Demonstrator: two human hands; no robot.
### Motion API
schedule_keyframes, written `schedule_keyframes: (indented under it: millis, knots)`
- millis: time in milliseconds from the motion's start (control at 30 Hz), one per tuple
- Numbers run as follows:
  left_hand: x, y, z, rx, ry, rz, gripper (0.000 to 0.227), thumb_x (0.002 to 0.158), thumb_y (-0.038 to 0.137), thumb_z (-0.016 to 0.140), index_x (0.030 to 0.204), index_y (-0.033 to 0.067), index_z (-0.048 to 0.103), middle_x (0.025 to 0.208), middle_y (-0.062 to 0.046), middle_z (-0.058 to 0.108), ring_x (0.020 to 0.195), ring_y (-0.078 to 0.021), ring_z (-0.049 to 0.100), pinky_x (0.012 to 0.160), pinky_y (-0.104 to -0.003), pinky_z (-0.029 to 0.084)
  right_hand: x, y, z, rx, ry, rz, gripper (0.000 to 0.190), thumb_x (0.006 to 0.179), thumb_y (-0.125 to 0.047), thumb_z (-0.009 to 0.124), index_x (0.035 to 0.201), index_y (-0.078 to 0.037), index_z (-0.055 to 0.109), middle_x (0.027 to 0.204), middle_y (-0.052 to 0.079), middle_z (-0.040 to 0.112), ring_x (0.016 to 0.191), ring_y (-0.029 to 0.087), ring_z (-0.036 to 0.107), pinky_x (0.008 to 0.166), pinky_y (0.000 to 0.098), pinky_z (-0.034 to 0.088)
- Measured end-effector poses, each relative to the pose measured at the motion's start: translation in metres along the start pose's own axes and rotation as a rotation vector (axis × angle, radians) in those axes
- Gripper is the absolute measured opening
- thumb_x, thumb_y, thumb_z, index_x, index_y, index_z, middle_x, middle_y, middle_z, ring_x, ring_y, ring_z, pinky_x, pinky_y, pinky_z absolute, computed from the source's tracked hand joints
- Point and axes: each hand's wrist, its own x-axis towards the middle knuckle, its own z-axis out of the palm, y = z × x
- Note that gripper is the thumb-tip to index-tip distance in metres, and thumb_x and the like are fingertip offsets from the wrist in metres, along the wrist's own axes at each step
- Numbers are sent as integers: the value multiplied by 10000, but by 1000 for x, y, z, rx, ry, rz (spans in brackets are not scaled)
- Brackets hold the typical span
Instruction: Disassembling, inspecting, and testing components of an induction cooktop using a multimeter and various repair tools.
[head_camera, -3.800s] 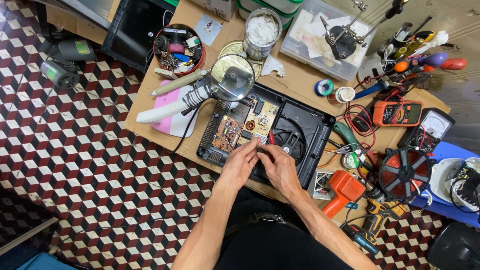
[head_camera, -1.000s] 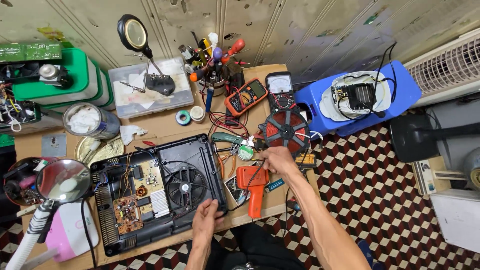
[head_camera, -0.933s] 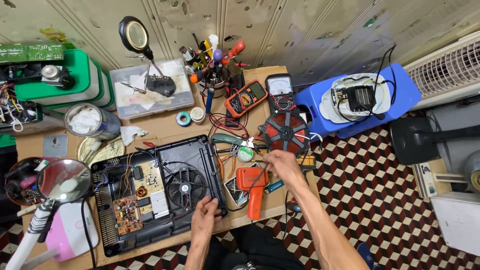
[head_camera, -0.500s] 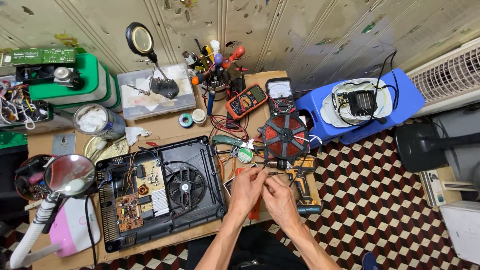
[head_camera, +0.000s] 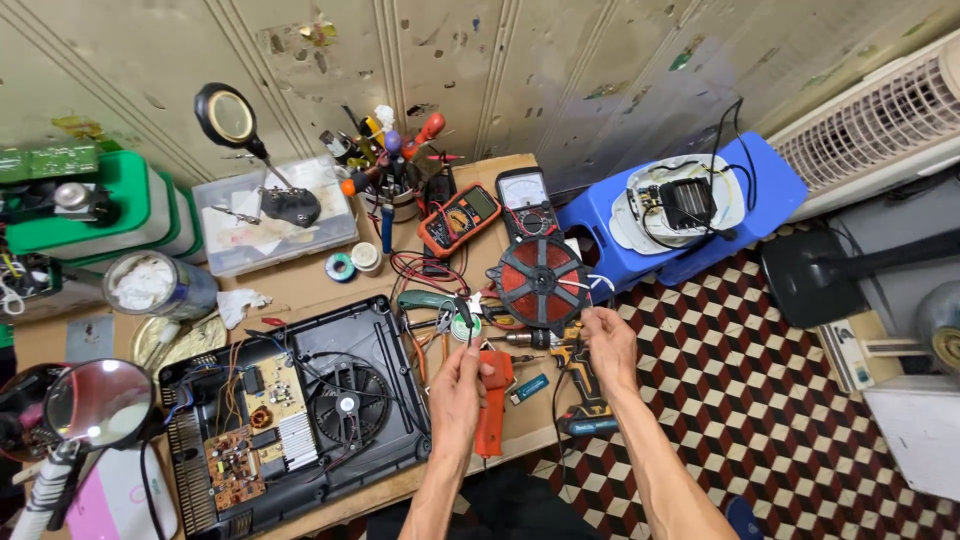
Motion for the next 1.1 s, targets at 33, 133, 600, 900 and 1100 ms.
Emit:
schedule_keyframes:
  millis: [33,133,600,900,1100]
  knots:
    - [4,-7,-1,-8,-33,64,408,993,346,546,1279,97,700,763,26,642,589,-57,504,515,-247,442,-18,-28,9,-1,-78,-147,329,1013,-264,648,1163,22,715,994,117,733,835,170,602,739,314,477]
    - [14,-23,2,-12,-65,130,409,1001,302,534,1353,128,649,787,28,662,605,-53,543,534,-246,486,-72,-96,41,-157,-231,-241,338,976,-296,628,1189,-47,711,1038,42,741,918,108,666,815,275,506]
    - [56,28,2,189,72,317,449,957,316,660,1295,21,656,920,-67,721,746,-169,646,660,-350,544,-4,-107,130,248,-446,-55,387,926,-102,656,1282,36,598,914,95,711,686,121,669,604,242,558]
    - [211,72,22,1095,62,767,707,782,125,756,1412,29,449,1483,-230,437,1388,-416,395,1109,-476,365,-20,-111,119,231,-250,9,371,938,-120,631,1280,22,601,847,89,678,552,90,522,434,256,365]
    - [281,55,56,1588,68,626,876,745,132,765,1509,62,341,1512,-186,387,1357,-396,387,1103,-553,311,-35,-105,101,248,-89,66,376,917,-90,692,1266,40,637,826,63,615,540,73,486,429,236,324]
